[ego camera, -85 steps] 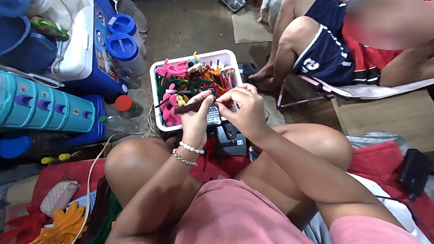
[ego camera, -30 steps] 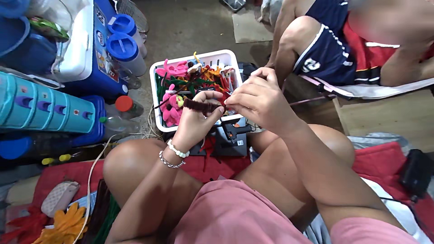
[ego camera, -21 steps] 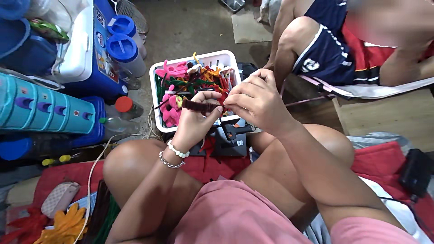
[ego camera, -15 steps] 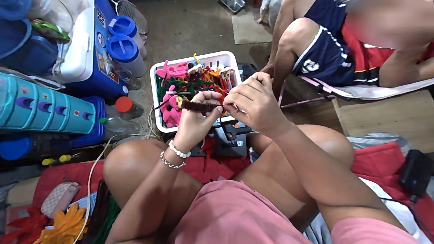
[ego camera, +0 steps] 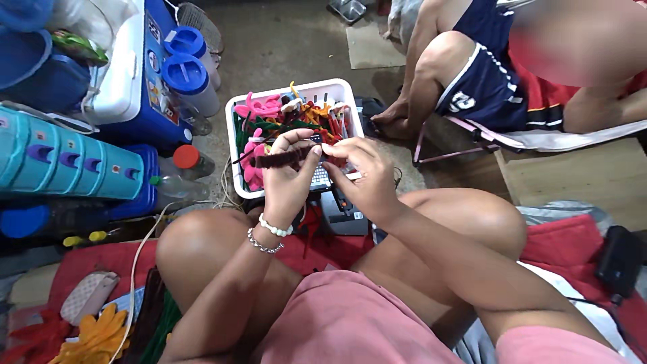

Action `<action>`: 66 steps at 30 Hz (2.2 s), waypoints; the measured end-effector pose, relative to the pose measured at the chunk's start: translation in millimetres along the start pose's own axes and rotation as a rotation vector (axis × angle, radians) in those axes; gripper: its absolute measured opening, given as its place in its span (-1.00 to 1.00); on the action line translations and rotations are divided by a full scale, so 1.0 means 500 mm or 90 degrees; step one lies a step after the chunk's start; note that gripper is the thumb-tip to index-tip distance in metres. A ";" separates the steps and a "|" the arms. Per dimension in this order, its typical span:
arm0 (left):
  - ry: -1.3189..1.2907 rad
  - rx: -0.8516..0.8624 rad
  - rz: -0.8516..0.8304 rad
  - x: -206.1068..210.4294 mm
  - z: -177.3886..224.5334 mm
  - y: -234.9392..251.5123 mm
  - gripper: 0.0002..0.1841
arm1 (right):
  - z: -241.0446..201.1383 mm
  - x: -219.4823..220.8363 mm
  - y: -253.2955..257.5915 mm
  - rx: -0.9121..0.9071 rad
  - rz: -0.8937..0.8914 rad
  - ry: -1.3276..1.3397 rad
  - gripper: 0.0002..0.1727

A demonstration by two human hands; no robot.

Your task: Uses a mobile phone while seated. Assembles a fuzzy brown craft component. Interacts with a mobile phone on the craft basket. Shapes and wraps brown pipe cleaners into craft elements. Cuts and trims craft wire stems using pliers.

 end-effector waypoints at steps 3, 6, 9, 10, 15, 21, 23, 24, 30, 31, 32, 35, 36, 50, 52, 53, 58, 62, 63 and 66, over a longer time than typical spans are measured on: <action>-0.107 -0.069 0.079 0.002 -0.024 -0.009 -0.69 | -0.001 0.017 -0.001 0.024 -0.009 -0.004 -0.67; -0.199 -0.119 0.124 0.010 -0.042 -0.014 -0.73 | 0.004 0.021 0.000 0.027 -0.003 -0.017 -0.70; -0.270 -0.168 0.130 0.015 -0.052 -0.016 -0.79 | 0.009 0.018 0.003 0.021 0.009 -0.033 -0.80; -0.290 -0.189 0.131 0.016 -0.057 -0.017 -0.80 | 0.011 0.018 0.004 0.018 0.012 -0.037 -0.82; -0.320 -0.265 0.095 0.025 -0.073 -0.017 -0.79 | 0.019 0.020 0.007 0.022 -0.007 -0.077 -0.84; -0.346 -0.315 0.070 0.030 -0.079 -0.017 -0.81 | 0.027 0.013 0.012 0.013 -0.024 -0.128 -0.86; -0.380 -0.322 0.101 0.033 -0.084 -0.019 -0.82 | 0.028 0.011 0.013 0.009 -0.017 -0.142 -0.89; -0.392 -0.321 0.116 0.034 -0.086 -0.020 -0.82 | 0.027 0.011 0.014 0.008 -0.013 -0.147 -0.90; -0.441 -0.314 0.175 0.035 -0.094 -0.024 -0.85 | 0.023 0.019 0.015 0.010 -0.020 -0.154 -0.85; -0.445 -0.317 0.187 0.035 -0.095 -0.025 -0.85 | 0.023 0.020 0.015 0.009 -0.019 -0.155 -0.85; -0.447 -0.317 0.196 0.035 -0.095 -0.026 -0.85 | 0.024 0.021 0.016 0.009 -0.017 -0.156 -0.87; -0.450 -0.301 0.199 0.037 -0.094 -0.028 -0.84 | 0.023 0.019 0.016 0.011 -0.011 -0.148 -0.91; -0.453 -0.298 0.201 0.037 -0.094 -0.028 -0.84 | 0.023 0.019 0.017 0.013 -0.009 -0.145 -0.92; -0.460 -0.289 0.173 0.038 -0.093 -0.023 -0.84 | 0.037 0.017 0.028 0.036 -0.027 -0.104 -0.91; -0.445 -0.282 0.172 0.036 -0.091 -0.023 -0.83 | 0.036 0.018 0.031 0.023 -0.038 -0.102 -0.91; -0.435 -0.279 0.165 0.034 -0.091 -0.024 -0.82 | 0.036 0.017 0.032 0.018 -0.050 -0.101 -0.91; -0.392 -0.271 0.159 0.031 -0.087 -0.026 -0.85 | 0.035 0.014 0.043 -0.019 -0.132 -0.109 -0.90; -0.346 -0.307 0.151 0.032 -0.110 -0.031 -0.84 | 0.051 0.027 0.045 -0.074 -0.242 -0.136 -0.86; -0.340 -0.317 0.146 0.032 -0.118 -0.033 -0.84 | 0.055 0.031 0.043 -0.083 -0.257 -0.142 -0.86; -0.327 -0.325 0.131 0.033 -0.129 -0.032 -0.84 | 0.067 0.032 0.041 -0.080 -0.280 -0.144 -0.86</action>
Point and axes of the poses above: each hand's wrist, its own y-axis towards the middle knuckle, its own x-axis out of the palm, z = x × y, the point moved 6 cm from there along y, towards the middle knuckle, and after that the axes turned 15 degrees about -z, right-handed, at the moved point
